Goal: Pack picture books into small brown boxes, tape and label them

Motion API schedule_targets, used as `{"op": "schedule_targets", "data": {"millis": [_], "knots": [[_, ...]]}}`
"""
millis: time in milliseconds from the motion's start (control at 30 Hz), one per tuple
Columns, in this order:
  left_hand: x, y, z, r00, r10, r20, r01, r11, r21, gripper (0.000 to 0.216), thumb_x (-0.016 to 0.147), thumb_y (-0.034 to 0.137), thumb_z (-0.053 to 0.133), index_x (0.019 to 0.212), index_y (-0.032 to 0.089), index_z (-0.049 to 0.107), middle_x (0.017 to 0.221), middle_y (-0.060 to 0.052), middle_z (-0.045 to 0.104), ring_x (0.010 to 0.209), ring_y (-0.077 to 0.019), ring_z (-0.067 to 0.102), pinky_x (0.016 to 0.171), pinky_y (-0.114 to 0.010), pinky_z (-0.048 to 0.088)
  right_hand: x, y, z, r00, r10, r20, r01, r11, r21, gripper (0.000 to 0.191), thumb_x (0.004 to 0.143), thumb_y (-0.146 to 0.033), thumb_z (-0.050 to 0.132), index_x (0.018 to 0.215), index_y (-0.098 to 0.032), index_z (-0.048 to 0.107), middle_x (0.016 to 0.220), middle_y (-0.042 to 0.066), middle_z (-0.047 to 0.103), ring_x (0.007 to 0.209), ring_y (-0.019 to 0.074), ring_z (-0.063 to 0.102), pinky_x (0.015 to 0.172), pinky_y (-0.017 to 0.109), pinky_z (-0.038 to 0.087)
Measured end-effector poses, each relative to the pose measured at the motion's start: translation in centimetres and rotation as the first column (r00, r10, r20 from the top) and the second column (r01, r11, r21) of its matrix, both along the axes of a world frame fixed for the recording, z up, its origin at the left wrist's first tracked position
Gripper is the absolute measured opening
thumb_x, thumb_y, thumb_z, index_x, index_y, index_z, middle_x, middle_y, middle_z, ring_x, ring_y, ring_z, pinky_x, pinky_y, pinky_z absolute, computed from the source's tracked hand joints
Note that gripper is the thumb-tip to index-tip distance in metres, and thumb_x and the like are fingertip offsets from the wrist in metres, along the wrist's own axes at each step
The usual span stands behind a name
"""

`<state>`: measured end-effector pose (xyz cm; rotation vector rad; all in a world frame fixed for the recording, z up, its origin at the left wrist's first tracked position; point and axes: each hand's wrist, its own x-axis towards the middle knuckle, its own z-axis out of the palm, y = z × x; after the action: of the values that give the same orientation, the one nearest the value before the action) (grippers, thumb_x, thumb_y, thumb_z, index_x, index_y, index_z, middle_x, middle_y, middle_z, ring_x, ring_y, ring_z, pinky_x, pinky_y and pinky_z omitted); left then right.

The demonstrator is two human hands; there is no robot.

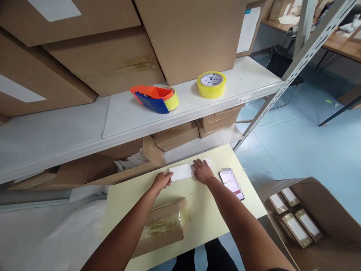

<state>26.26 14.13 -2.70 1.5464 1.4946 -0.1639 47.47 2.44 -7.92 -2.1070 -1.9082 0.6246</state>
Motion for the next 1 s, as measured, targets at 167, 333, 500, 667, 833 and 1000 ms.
{"op": "schedule_targets", "data": {"millis": [167, 333, 500, 667, 833, 1000], "knots": [[-0.4, -0.3, -0.4, 0.999, -0.044, -0.019, 0.044, 0.999, -0.027, 0.034, 0.088, 0.043, 0.052, 0.066, 0.019, 0.059, 0.061, -0.002, 0.066, 0.053, -0.0123, 0.058, 0.046, -0.021, 0.035, -0.8, 1.4, -1.7, 0.953, -0.303, -0.03, 0.304, 0.943, 0.133, 0.031, 0.101, -0.021, 0.044, 0.115, -0.015, 0.07, 0.133, 0.015, 0.066, 0.127, 0.0269, 0.052, 0.111, 0.04, 0.037], [-0.4, -1.0, -0.8, 0.995, -0.095, -0.031, 0.094, 0.995, -0.013, 0.034, 0.09, 0.041, 0.05, 0.066, 0.019, 0.06, 0.065, -0.001, 0.069, 0.054, -0.012, 0.06, 0.054, -0.022, 0.04, -1.8, 2.4, -4.4, 0.872, -0.483, -0.075, 0.48, 0.819, 0.313, 0.032, 0.095, -0.024, 0.055, 0.123, -0.015, 0.066, 0.143, 0.018, 0.057, 0.138, 0.0321, 0.044, 0.114, 0.047, 0.035], [0.0, -1.5, -1.3, 0.985, -0.152, -0.084, 0.148, 0.988, -0.055, 0.029, 0.088, 0.036, 0.053, 0.066, 0.02, 0.062, 0.066, 0.0, 0.071, 0.054, -0.0131, 0.064, 0.059, -0.023, 0.045, -2.2, 2.6, -5.8, 0.837, -0.531, -0.134, 0.543, 0.772, 0.331, 0.035, 0.092, -0.025, 0.055, 0.124, -0.016, 0.064, 0.15, 0.018, 0.052, 0.146, 0.0318, 0.037, 0.119, 0.05, 0.03], [0.4, -1.5, -0.4, 0.966, -0.207, -0.155, 0.201, 0.978, -0.055, 0.027, 0.088, 0.034, 0.054, 0.067, 0.02, 0.063, 0.069, 0.0, 0.073, 0.057, -0.0135, 0.065, 0.061, -0.024, 0.043, -2.2, 2.9, -5.4, 0.807, -0.564, -0.175, 0.59, 0.757, 0.28, 0.019, 0.087, -0.024, 0.058, 0.102, -0.018, 0.069, 0.151, 0.017, 0.052, 0.147, 0.0324, 0.037, 0.12, 0.051, 0.027], [0.6, -1.6, 1.4, 0.953, -0.233, -0.194, 0.23, 0.972, -0.039, 0.03, 0.091, 0.035, 0.052, 0.066, 0.021, 0.064, 0.072, -0.002, 0.075, 0.06, -0.014, 0.067, 0.058, -0.024, 0.041, -2.3, 3.0, -5.6, 0.796, -0.58, -0.173, 0.604, 0.745, 0.283, 0.018, 0.092, -0.028, 0.055, 0.096, -0.018, 0.068, 0.151, 0.018, 0.052, 0.147, 0.0313, 0.036, 0.12, 0.052, 0.026], [0.6, -1.9, 1.0, 0.949, -0.248, -0.193, 0.241, 0.969, -0.061, 0.029, 0.092, 0.033, 0.05, 0.071, 0.021, 0.066, 0.079, -0.001, 0.077, 0.064, -0.013, 0.069, 0.059, -0.022, 0.043, -2.2, 3.1, -6.1, 0.796, -0.583, -0.165, 0.603, 0.736, 0.308, 0.025, 0.093, -0.032, 0.056, 0.108, -0.016, 0.066, 0.15, 0.019, 0.052, 0.147, 0.0309, 0.036, 0.12, 0.051, 0.025]]}}
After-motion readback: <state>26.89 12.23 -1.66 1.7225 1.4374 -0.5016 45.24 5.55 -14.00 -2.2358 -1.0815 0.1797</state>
